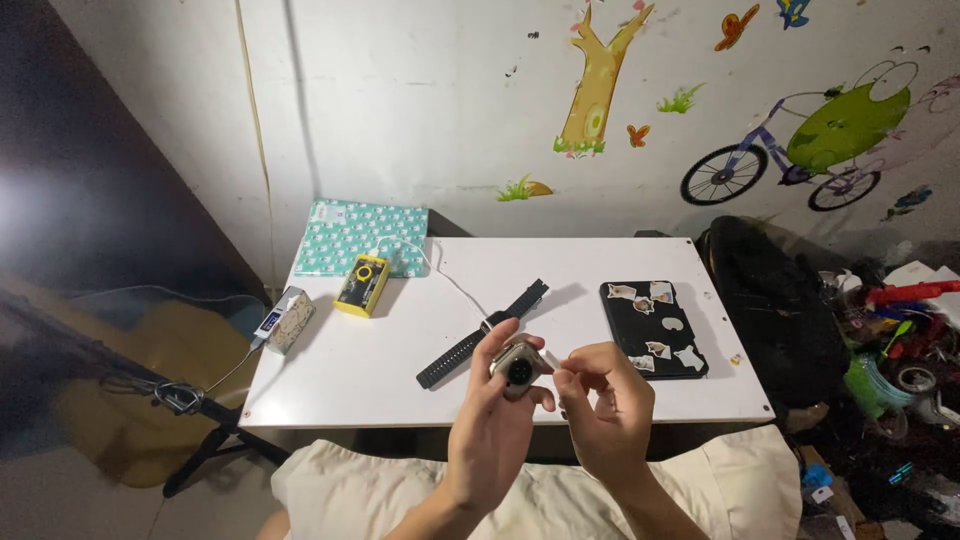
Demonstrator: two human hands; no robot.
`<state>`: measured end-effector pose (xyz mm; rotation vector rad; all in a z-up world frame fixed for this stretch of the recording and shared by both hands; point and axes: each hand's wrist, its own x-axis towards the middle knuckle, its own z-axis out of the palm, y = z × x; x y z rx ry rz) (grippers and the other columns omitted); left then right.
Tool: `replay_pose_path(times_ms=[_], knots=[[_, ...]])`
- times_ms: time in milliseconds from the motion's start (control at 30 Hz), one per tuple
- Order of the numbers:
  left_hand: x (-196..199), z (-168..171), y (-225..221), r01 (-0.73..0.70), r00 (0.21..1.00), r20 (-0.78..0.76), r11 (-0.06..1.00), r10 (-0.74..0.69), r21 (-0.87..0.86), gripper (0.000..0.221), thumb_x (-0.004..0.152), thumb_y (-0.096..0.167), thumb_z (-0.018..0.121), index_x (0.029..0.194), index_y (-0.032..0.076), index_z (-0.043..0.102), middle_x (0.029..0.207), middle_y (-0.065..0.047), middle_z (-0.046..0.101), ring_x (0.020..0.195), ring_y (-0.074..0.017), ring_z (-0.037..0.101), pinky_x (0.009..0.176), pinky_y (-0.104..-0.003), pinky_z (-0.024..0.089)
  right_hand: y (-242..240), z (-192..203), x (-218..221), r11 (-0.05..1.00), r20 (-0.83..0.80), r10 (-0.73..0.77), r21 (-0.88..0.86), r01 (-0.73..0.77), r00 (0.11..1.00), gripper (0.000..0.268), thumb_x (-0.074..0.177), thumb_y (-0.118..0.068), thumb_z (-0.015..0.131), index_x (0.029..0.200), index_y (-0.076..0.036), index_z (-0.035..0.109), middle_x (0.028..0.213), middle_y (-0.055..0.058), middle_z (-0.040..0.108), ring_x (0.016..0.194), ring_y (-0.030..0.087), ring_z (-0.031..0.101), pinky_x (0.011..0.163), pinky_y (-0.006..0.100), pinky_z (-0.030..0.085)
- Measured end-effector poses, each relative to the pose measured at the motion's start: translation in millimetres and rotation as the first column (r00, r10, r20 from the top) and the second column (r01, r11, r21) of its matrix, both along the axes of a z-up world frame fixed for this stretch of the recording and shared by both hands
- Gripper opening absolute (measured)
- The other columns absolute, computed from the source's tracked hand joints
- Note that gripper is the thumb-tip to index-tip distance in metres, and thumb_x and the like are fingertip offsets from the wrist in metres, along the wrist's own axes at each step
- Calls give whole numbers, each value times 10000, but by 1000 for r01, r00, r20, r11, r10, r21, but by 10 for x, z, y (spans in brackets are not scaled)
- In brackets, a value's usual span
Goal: Inspecting and testing a smartwatch by connecting it to a power source and using a multimeter to check its status.
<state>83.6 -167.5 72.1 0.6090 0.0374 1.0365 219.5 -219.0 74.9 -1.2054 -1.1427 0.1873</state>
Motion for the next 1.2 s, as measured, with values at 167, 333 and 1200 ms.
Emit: replay_pose_path(times_ms=[167, 333, 1200], knots=[[2, -5, -41, -13, 1000, -2, 998, 14, 69, 649, 1124, 321, 594, 1706, 92, 422, 1529, -170, 577, 1261, -246, 593, 1013, -392, 460, 7, 41, -25, 999, 107, -40, 34, 36, 993, 44, 1030, -71, 737, 998, -43, 730, 918, 104, 707, 700, 145, 643, 652, 254, 546], [3, -34, -49, -12, 1000, 0, 996, 12, 84, 662, 1129, 314, 584, 1723, 89, 397, 1551, -156, 574, 1303, -237, 590, 1048, -401, 434, 12, 66, -17, 998, 160, -31, 65, 20, 987, 83, 1041, -112, 752, 1006, -40, 730, 925, 112, 724, 677, 143, 647, 645, 249, 562], [-165, -69, -104, -99, 893, -299, 794, 337, 600, 696, 1155, 195, 685, 1799, 127, 430, 1556, -87, 486, 1430, -152, 528, 1200, -276, 480, -133, 19, -114, 992, 210, -92, 106, 71, 973, 48, 1080, 49, 784, 1125, 67, 789, 1056, 179, 771, 820, 203, 681, 788, 285, 558]])
